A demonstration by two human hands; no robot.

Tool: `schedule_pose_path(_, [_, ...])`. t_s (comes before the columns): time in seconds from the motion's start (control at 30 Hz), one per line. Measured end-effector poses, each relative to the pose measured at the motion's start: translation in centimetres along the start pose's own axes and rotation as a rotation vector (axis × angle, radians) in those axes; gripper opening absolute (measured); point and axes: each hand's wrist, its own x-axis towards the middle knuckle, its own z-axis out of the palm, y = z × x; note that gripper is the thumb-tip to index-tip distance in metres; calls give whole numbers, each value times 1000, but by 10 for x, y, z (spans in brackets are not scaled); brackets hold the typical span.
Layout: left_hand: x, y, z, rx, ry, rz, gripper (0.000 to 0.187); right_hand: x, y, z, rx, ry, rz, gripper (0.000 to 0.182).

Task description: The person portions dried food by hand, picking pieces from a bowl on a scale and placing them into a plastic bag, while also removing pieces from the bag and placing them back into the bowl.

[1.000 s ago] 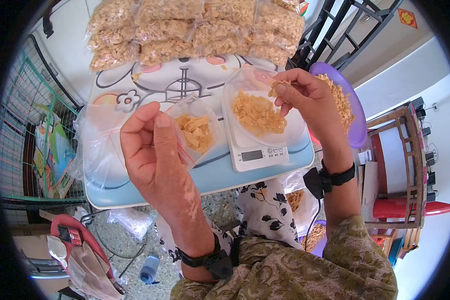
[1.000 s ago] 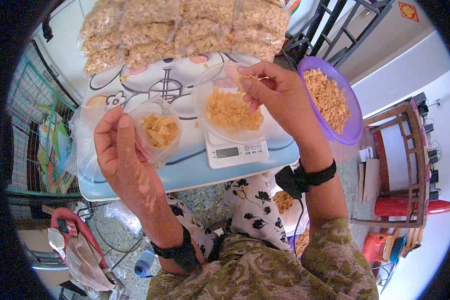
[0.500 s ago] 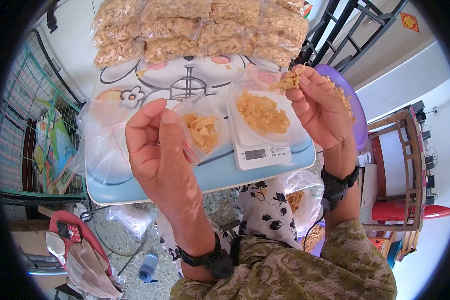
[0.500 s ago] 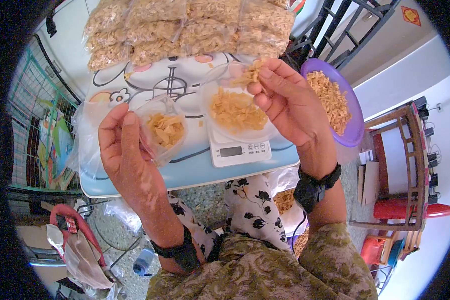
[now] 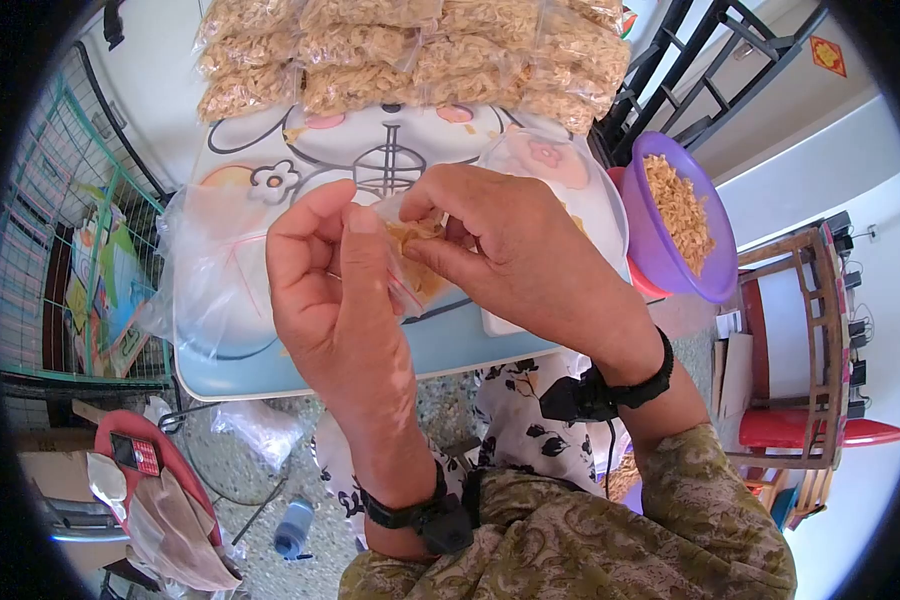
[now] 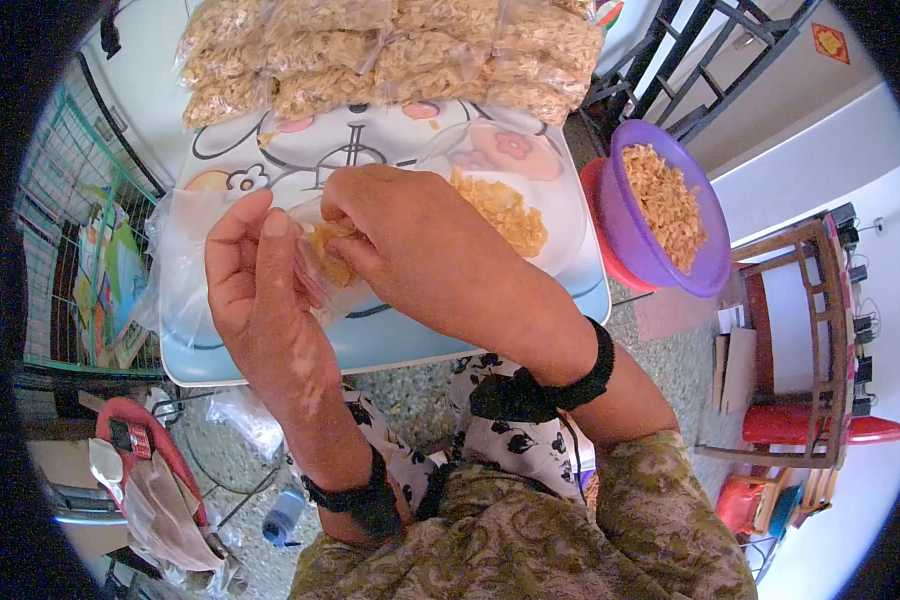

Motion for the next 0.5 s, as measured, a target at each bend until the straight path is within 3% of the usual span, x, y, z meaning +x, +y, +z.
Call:
schedule_pose_path(0.13, [2, 3, -1, -3, 67, -12, 19, 0, -9, -2, 39, 37, 0, 21])
schedule_pose_path(0.27, [3, 5, -8, -30, 9, -22, 18, -4, -13, -5, 132, -14, 45, 21])
schedule_pose_path(0.43, [2, 4, -7, -53, 5, -2, 18, -2, -9, 1, -96, -41, -257, 17])
schedule_pose_path(0.5, [1, 5, -4, -24, 17, 34, 18, 0, -9, 5, -122, -62, -226, 15])
